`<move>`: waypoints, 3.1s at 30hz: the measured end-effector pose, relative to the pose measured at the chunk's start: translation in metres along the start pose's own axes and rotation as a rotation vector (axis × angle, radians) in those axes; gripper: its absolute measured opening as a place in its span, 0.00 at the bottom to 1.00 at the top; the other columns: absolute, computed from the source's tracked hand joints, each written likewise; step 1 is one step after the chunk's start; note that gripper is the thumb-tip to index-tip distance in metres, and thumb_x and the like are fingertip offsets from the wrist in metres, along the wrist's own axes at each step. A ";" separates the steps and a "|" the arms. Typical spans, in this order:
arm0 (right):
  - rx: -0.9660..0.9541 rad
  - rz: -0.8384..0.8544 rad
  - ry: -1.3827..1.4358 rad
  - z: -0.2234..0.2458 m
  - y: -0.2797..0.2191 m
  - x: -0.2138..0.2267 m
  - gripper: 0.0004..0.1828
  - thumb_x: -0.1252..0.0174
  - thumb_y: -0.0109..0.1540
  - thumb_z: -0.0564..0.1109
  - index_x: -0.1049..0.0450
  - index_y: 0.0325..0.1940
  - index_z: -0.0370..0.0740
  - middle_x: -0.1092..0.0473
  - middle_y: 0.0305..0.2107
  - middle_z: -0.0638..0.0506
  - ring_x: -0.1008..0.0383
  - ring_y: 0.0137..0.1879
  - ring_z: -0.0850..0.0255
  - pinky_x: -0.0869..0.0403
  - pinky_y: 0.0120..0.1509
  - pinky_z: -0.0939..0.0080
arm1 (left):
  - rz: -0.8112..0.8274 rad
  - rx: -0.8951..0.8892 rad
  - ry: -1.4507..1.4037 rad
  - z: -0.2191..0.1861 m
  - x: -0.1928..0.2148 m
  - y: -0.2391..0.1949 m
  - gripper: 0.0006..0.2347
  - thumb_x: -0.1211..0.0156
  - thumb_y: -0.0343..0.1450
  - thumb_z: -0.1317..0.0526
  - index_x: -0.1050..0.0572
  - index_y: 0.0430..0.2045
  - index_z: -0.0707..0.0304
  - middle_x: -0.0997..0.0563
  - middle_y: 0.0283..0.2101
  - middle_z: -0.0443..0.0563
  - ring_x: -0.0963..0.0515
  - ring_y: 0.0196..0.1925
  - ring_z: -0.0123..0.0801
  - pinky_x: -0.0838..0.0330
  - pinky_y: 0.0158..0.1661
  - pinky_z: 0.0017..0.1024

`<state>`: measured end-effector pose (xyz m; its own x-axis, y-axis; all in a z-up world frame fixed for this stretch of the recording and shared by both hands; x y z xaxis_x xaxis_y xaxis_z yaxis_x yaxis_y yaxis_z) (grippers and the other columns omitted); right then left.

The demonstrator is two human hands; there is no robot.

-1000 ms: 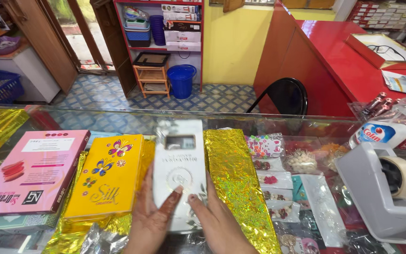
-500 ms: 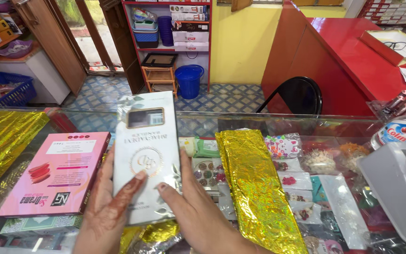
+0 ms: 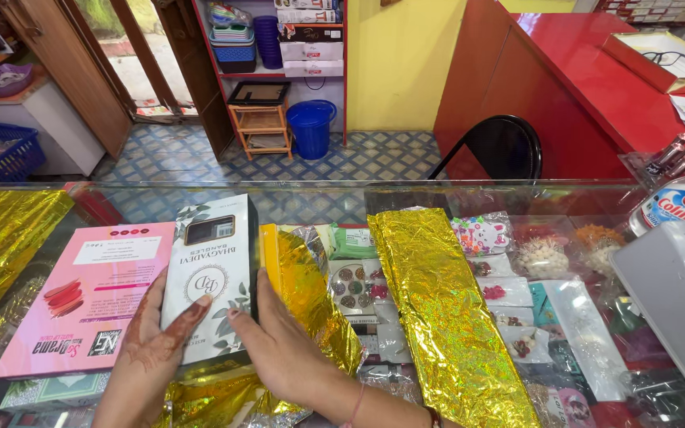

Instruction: The person wraps rectangular boxes with shiny gold and silver foil paper on a glass counter. They smooth the foil, fold edges, and secure the wrapping with tape from a dispenser. The wrapped items are placed on the counter as the task progresses.

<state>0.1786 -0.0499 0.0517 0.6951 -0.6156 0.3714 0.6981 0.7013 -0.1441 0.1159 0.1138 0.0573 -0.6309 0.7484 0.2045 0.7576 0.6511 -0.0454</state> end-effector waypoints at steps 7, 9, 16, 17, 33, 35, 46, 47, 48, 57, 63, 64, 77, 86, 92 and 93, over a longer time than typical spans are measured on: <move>-0.341 0.010 0.015 -0.053 0.001 -0.006 0.48 0.76 0.65 0.73 0.75 0.82 0.50 0.78 0.78 0.39 0.87 0.82 0.47 0.79 0.79 0.35 | -0.262 -0.464 0.945 -0.053 -0.031 -0.050 0.36 0.40 0.64 0.38 0.37 0.68 0.47 0.39 0.70 0.71 0.42 0.72 0.61 0.49 0.63 0.61; -0.300 0.047 0.074 -0.057 0.007 -0.019 0.47 0.79 0.64 0.73 0.73 0.82 0.50 0.74 0.78 0.44 0.85 0.83 0.51 0.78 0.79 0.38 | -0.256 -0.468 1.012 -0.054 -0.039 -0.053 0.33 0.41 0.64 0.36 0.33 0.65 0.43 0.38 0.70 0.68 0.43 0.72 0.59 0.51 0.63 0.63; 0.048 0.096 0.059 -0.031 0.030 -0.052 0.44 0.77 0.67 0.67 0.63 0.81 0.37 0.69 0.79 0.40 0.81 0.83 0.45 0.67 0.81 0.50 | -0.276 -0.481 0.936 -0.056 -0.010 -0.037 0.28 0.44 0.68 0.39 0.29 0.64 0.40 0.35 0.71 0.61 0.40 0.73 0.55 0.46 0.61 0.62; -0.009 0.110 0.108 -0.034 0.029 -0.056 0.44 0.74 0.67 0.67 0.63 0.81 0.39 0.70 0.78 0.39 0.80 0.83 0.46 0.66 0.81 0.50 | -0.270 -0.477 0.916 -0.055 -0.005 -0.036 0.28 0.45 0.68 0.39 0.29 0.64 0.40 0.35 0.71 0.61 0.40 0.72 0.55 0.46 0.60 0.62; -0.067 -0.441 -0.661 -0.060 -0.098 0.156 0.26 0.32 0.52 0.46 0.33 0.50 0.36 0.34 0.48 0.37 0.34 0.54 0.40 0.34 0.54 0.41 | 0.221 -0.407 0.415 -0.013 -0.184 -0.085 0.19 0.43 0.68 0.64 0.28 0.56 0.59 0.21 0.51 0.62 0.20 0.53 0.53 0.27 0.52 0.40; -0.125 -0.423 -0.638 -0.079 -0.102 0.165 0.25 0.31 0.54 0.48 0.33 0.48 0.35 0.33 0.46 0.37 0.32 0.52 0.40 0.33 0.54 0.42 | 0.295 -0.508 0.559 -0.004 -0.214 -0.088 0.24 0.43 0.66 0.67 0.31 0.59 0.64 0.24 0.50 0.68 0.23 0.50 0.59 0.29 0.50 0.43; -0.208 -0.348 0.121 -0.189 -0.094 0.199 0.07 0.43 0.64 0.44 0.25 0.38 0.38 0.28 0.27 0.51 0.29 0.34 0.60 0.29 0.38 0.59 | 0.409 -0.243 0.344 0.030 -0.270 -0.088 0.26 0.43 0.68 0.65 0.36 0.65 0.57 0.19 0.45 0.57 0.17 0.43 0.44 0.24 0.46 0.37; -0.218 -0.324 0.295 -0.196 -0.094 0.199 0.06 0.44 0.65 0.44 0.25 0.38 0.39 0.29 0.27 0.53 0.30 0.33 0.63 0.30 0.38 0.61 | 0.397 -0.194 0.323 0.030 -0.273 -0.090 0.27 0.41 0.70 0.63 0.37 0.66 0.55 0.20 0.47 0.56 0.17 0.43 0.43 0.24 0.45 0.37; -0.229 -0.299 0.471 -0.203 -0.095 0.197 0.06 0.46 0.65 0.43 0.25 0.37 0.39 0.30 0.27 0.55 0.31 0.33 0.66 0.31 0.37 0.64 | 0.394 -0.182 0.318 0.028 -0.275 -0.092 0.26 0.39 0.69 0.63 0.37 0.65 0.55 0.20 0.46 0.57 0.17 0.41 0.43 0.24 0.45 0.37; -0.165 -0.395 0.652 -0.231 -0.102 0.244 0.06 0.48 0.66 0.42 0.26 0.41 0.39 0.28 0.30 0.55 0.29 0.35 0.69 0.30 0.41 0.67 | 0.227 -0.447 0.353 0.007 -0.264 -0.082 0.14 0.34 0.66 0.71 0.22 0.44 0.57 0.18 0.33 0.48 0.20 0.32 0.32 0.27 0.34 0.29; -0.029 -0.649 0.226 -0.213 -0.132 0.294 0.08 0.46 0.64 0.35 0.34 0.45 0.44 0.30 0.26 0.53 0.37 0.32 0.68 0.39 0.34 0.62 | 0.194 -0.214 -0.014 0.014 -0.249 -0.057 0.18 0.31 0.65 0.68 0.26 0.49 0.61 0.24 0.24 0.46 0.26 0.28 0.23 0.31 0.31 0.22; -0.010 -0.620 0.066 -0.204 -0.138 0.298 0.06 0.46 0.64 0.36 0.32 0.43 0.41 0.30 0.25 0.51 0.34 0.32 0.64 0.35 0.36 0.60 | 0.175 -0.201 0.006 0.014 -0.245 -0.055 0.19 0.30 0.64 0.68 0.27 0.48 0.61 0.23 0.24 0.46 0.25 0.28 0.23 0.29 0.31 0.22; 0.187 -0.397 -0.515 -0.088 -0.168 0.260 0.23 0.33 0.59 0.50 0.24 0.55 0.37 0.32 0.58 0.39 0.32 0.64 0.44 0.35 0.66 0.50 | 0.345 -0.124 -0.132 -0.017 -0.301 -0.094 0.31 0.27 0.63 0.66 0.38 0.60 0.56 0.27 0.29 0.47 0.22 0.32 0.26 0.25 0.36 0.24; 0.031 -0.457 0.187 -0.136 -0.152 0.262 0.18 0.38 0.57 0.37 0.30 0.51 0.34 0.26 0.39 0.50 0.26 0.41 0.67 0.27 0.40 0.64 | 0.583 -0.255 -0.233 -0.042 -0.324 -0.124 0.37 0.43 0.74 0.56 0.58 0.76 0.50 0.14 0.42 0.55 0.16 0.50 0.33 0.31 0.56 0.24; 0.084 -0.541 0.316 -0.173 -0.143 0.279 0.14 0.47 0.60 0.32 0.27 0.50 0.33 0.26 0.36 0.54 0.32 0.37 0.71 0.33 0.37 0.69 | 0.314 -0.539 -0.222 -0.036 -0.307 -0.142 0.40 0.41 0.73 0.54 0.66 0.73 0.51 0.40 0.66 0.67 0.29 0.65 0.51 0.34 0.62 0.46; 0.037 -0.549 0.341 -0.180 -0.142 0.281 0.12 0.47 0.61 0.33 0.27 0.49 0.34 0.26 0.35 0.54 0.33 0.36 0.70 0.34 0.36 0.68 | 0.222 -0.673 -0.057 -0.040 -0.302 -0.147 0.38 0.42 0.74 0.55 0.64 0.73 0.53 0.43 0.69 0.68 0.37 0.70 0.56 0.38 0.65 0.49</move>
<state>0.3052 -0.3873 0.0109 0.2588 -0.9635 0.0693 0.9653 0.2605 0.0180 0.2018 -0.2132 0.0412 -0.4434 0.8718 0.2081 0.7964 0.2767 0.5377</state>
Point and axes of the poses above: each hand's wrist, its own y-axis towards the middle knuckle, its own x-axis out of the back of the hand, z = x × y, the point moved 9 cm from there along y, towards the middle knuckle
